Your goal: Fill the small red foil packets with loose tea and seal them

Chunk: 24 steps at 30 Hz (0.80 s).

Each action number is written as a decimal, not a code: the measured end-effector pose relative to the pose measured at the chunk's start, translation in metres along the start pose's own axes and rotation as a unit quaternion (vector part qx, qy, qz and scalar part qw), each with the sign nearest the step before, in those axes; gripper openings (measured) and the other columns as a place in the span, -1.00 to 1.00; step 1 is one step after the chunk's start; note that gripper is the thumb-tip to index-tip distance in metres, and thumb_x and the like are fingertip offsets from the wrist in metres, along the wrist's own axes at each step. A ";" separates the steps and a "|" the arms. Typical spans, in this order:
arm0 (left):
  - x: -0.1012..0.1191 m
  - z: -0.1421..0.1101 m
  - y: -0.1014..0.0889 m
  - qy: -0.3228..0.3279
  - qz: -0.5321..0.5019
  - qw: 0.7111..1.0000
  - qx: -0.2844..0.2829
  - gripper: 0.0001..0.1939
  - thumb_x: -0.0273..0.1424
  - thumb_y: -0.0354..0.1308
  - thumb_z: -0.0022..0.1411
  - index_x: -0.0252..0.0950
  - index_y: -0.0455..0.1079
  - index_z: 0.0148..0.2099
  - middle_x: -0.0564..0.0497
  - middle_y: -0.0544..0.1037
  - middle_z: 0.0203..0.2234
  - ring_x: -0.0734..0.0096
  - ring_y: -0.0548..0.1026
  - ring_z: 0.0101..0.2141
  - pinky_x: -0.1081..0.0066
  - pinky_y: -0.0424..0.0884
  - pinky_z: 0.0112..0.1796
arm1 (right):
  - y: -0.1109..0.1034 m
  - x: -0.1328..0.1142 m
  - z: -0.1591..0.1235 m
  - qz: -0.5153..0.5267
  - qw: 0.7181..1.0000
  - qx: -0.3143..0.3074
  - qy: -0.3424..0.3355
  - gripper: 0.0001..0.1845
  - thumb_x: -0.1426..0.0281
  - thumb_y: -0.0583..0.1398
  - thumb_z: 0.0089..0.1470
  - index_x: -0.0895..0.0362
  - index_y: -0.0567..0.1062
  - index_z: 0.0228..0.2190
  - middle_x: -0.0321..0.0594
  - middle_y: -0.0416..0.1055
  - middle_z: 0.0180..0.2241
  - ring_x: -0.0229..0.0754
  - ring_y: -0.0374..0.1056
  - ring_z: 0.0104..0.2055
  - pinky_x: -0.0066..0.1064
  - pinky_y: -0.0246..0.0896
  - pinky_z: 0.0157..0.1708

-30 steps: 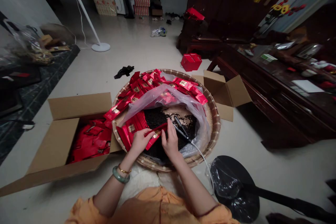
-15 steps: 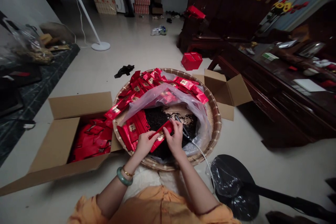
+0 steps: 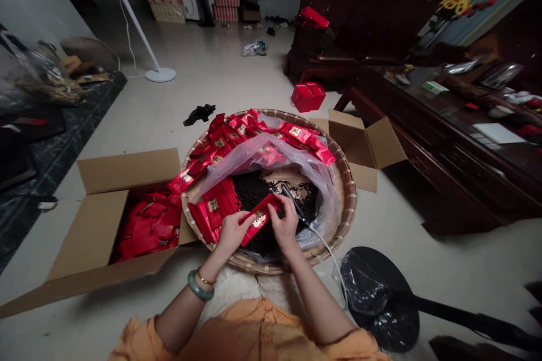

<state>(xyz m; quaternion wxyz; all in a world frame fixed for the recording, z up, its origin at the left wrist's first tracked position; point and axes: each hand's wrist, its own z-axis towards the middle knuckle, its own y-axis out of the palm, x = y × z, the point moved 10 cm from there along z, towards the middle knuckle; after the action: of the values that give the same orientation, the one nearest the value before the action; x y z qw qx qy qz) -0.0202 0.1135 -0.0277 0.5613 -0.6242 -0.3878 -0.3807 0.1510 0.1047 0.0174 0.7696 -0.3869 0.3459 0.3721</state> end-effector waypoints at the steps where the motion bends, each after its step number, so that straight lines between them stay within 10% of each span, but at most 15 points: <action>1: 0.001 -0.001 0.000 0.002 0.009 1.000 0.000 -0.71 -0.21 0.10 0.09 -0.32 0.51 -0.36 0.02 0.57 -0.51 0.37 0.47 -0.46 0.45 0.33 -0.38 | -0.001 0.001 0.001 -0.002 1.000 0.004 0.012 -0.72 0.36 0.14 0.08 0.13 0.46 -0.14 -0.10 0.41 -0.22 -0.13 0.35 -0.15 -0.24 0.31 -0.14; 18: 0.000 -0.001 -0.006 0.002 0.027 1.000 0.014 -0.74 -0.25 0.11 0.10 -0.32 0.51 -0.32 -0.01 0.60 -0.44 0.31 0.51 -0.39 0.41 0.38 -0.31 | -0.005 0.003 0.002 0.014 0.999 0.010 0.036 -0.83 0.29 0.21 0.02 0.14 0.48 -0.39 -0.15 0.40 -0.33 -0.14 0.33 -0.23 -0.26 0.29 -0.19; 24: 0.015 -0.001 -0.005 0.073 0.154 0.985 -0.009 -0.70 -0.22 0.06 0.19 -0.27 0.52 -0.21 -0.06 0.61 -0.36 0.34 0.52 -0.42 0.45 0.34 -0.35 | -0.005 -0.016 0.006 -0.081 0.995 -0.022 -0.052 -0.79 0.27 0.21 0.03 0.11 0.47 -0.54 -0.20 0.32 -0.45 -0.16 0.24 -0.33 -0.31 0.22 -0.31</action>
<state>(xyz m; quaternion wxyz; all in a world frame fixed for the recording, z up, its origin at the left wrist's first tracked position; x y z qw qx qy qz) -0.0185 0.1140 -0.0119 0.6347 -0.6519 -0.2414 -0.3375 0.1493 0.1027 0.0347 0.8054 -0.4109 0.2648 0.3353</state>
